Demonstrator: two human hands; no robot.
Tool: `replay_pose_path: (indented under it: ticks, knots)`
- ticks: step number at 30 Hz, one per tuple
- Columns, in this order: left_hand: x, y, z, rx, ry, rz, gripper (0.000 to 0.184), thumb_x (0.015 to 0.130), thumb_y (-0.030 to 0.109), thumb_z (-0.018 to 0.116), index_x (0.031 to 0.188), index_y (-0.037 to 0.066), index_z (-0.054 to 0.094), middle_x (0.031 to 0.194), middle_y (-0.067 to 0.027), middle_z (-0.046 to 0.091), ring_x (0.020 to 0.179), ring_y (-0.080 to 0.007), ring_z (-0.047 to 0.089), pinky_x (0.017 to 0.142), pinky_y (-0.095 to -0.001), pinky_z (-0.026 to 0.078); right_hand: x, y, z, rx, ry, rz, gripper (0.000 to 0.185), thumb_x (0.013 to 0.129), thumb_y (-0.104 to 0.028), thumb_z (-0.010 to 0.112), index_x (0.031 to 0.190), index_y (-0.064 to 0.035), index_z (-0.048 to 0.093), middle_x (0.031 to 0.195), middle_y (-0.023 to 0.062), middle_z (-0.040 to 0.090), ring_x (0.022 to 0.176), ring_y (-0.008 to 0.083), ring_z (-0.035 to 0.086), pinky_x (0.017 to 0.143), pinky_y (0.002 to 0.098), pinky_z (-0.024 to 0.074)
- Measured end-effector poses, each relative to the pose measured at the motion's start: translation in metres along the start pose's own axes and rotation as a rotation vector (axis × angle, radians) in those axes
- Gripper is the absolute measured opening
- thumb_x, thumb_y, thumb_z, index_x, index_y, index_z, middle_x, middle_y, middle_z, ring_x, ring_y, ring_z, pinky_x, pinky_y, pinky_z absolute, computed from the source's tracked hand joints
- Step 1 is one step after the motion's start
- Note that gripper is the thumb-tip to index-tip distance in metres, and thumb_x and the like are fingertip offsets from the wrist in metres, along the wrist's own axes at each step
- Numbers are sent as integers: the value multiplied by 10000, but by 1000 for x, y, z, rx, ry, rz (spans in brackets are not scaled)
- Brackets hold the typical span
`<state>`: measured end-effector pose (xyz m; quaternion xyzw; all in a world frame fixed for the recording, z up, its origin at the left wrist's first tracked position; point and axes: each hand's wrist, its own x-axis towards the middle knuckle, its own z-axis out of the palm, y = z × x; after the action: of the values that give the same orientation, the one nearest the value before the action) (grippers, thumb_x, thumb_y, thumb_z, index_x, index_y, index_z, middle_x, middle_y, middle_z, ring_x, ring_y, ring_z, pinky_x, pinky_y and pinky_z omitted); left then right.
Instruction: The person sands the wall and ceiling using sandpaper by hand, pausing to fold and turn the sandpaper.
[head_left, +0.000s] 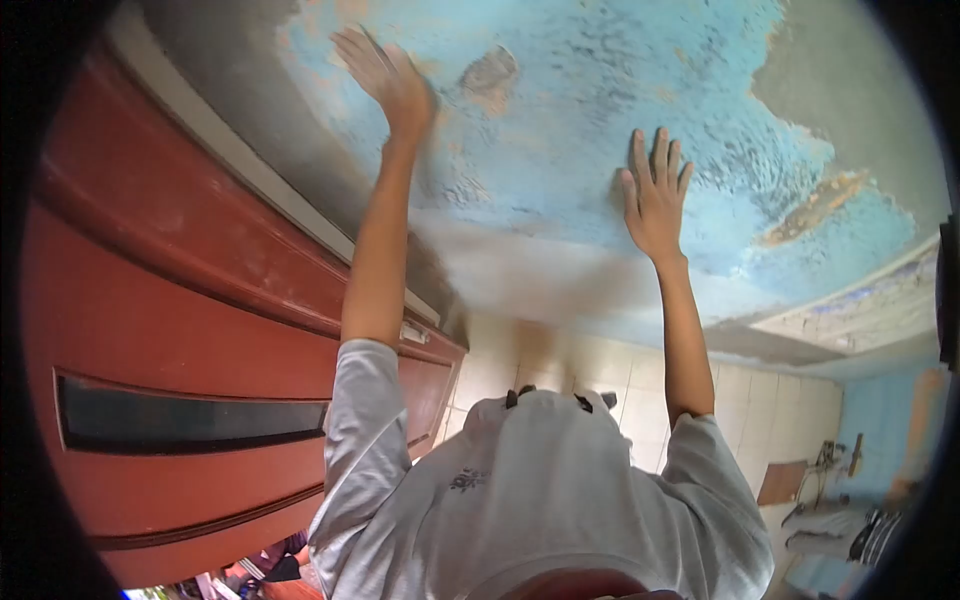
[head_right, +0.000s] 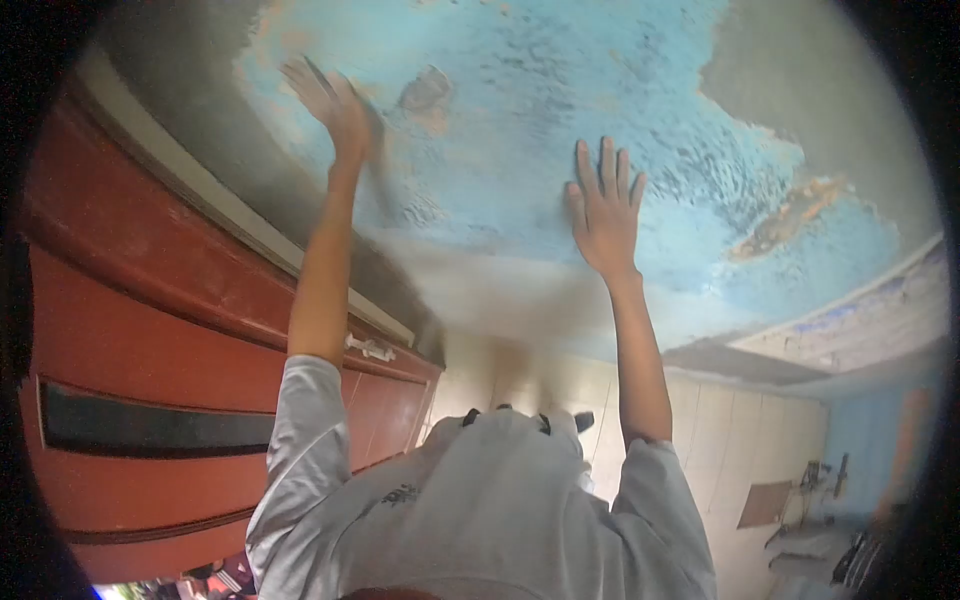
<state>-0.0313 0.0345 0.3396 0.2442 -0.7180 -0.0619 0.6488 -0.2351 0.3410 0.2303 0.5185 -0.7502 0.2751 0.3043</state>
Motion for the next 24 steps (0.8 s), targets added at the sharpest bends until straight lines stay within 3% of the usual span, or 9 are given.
replay_pose_path:
  ticks: [3, 7, 10, 12, 13, 16, 18, 20, 24]
  knots:
    - [-19, 35, 28, -72, 121, -53, 662, 1123, 292, 254, 1609, -94, 23, 1688, -307, -61, 1574, -451, -29, 1268, -535, 17, -21, 6, 8, 50, -16, 43, 594, 1078, -277, 474, 1639, -185, 302, 1697, 209, 198, 1530, 499, 206, 1202, 677, 164]
    - [-182, 60, 61, -66, -263, -237, 651, 1122, 252, 271, 1607, -94, 9, 1676, -333, -52, 1561, -477, -63, 1278, -505, 9, -55, 6, 15, 148, -114, 62, 619, 1055, -238, 505, 1635, -162, 305, 1699, 232, 160, 1535, 499, 189, 1196, 683, 181]
    - [-301, 73, 28, -261, -599, -258, 654, 1121, 222, 288, 1601, -100, -18, 1675, -327, -87, 1569, -456, -30, 1284, -453, 71, -98, -2, 16, 334, -232, 79, 637, 1023, -184, 530, 1622, -133, 322, 1703, 236, 133, 1526, 490, 228, 1208, 633, 222]
    - [-368, 84, -2, -510, -937, -564, 557, 1127, 289, 346, 1554, -61, 275, 1609, -277, 263, 1521, -368, 243, 1248, -409, 202, -142, -1, 27, 733, -248, 126, 643, 976, -145, 579, 1585, -85, 381, 1687, 257, 176, 1515, 457, 283, 1216, 528, 286]
    - [-394, 92, -15, -640, -1101, -715, 543, 1130, 322, 375, 1531, -42, 422, 1576, -253, 438, 1496, -325, 380, 1230, -388, 268, -171, 2, 36, 721, -328, 144, 596, 987, -128, 589, 1554, -70, 414, 1619, 265, 310, 1469, 443, 365, 1193, 493, 329]
    - [-444, 122, -36, -706, -1142, -600, 495, 1116, 327, 431, 1434, -31, 556, 1403, -210, 629, 1345, -282, 559, 1152, -359, 377, -231, 15, 28, 893, -659, 294, 409, 994, -118, 627, 1387, -19, 569, 1297, 241, 655, 1184, 371, 626, 1040, 442, 486]
    - [-463, 142, -42, -586, -1179, -832, 444, 1097, 316, 465, 1336, -29, 608, 1288, -204, 686, 1180, -343, 654, 1052, -403, 462, -262, 25, 14, 948, -749, 394, 354, 991, -116, 638, 1329, -14, 601, 1209, 219, 682, 1061, 325, 649, 968, 417, 517]
    - [-475, 160, -36, -562, -1211, -796, 429, 1088, 311, 494, 1297, -43, 616, 1215, -198, 703, 1098, -320, 680, 993, -399, 496, -287, 36, 1, 1027, -760, 503, 205, 977, -117, 675, 1138, 10, 675, 942, 162, 712, 804, 220, 655, 800, 340, 558]
    - [-491, 210, -7, -603, -1272, -792, 400, 1059, 276, 575, 1264, -66, 609, 1098, -191, 712, 951, -240, 708, 857, -378, 557, -318, 73, -40, 883, -665, 654, 175, 963, -131, 705, 1045, 22, 688, 826, 142, 686, 732, 213, 625, 738, 346, 534]
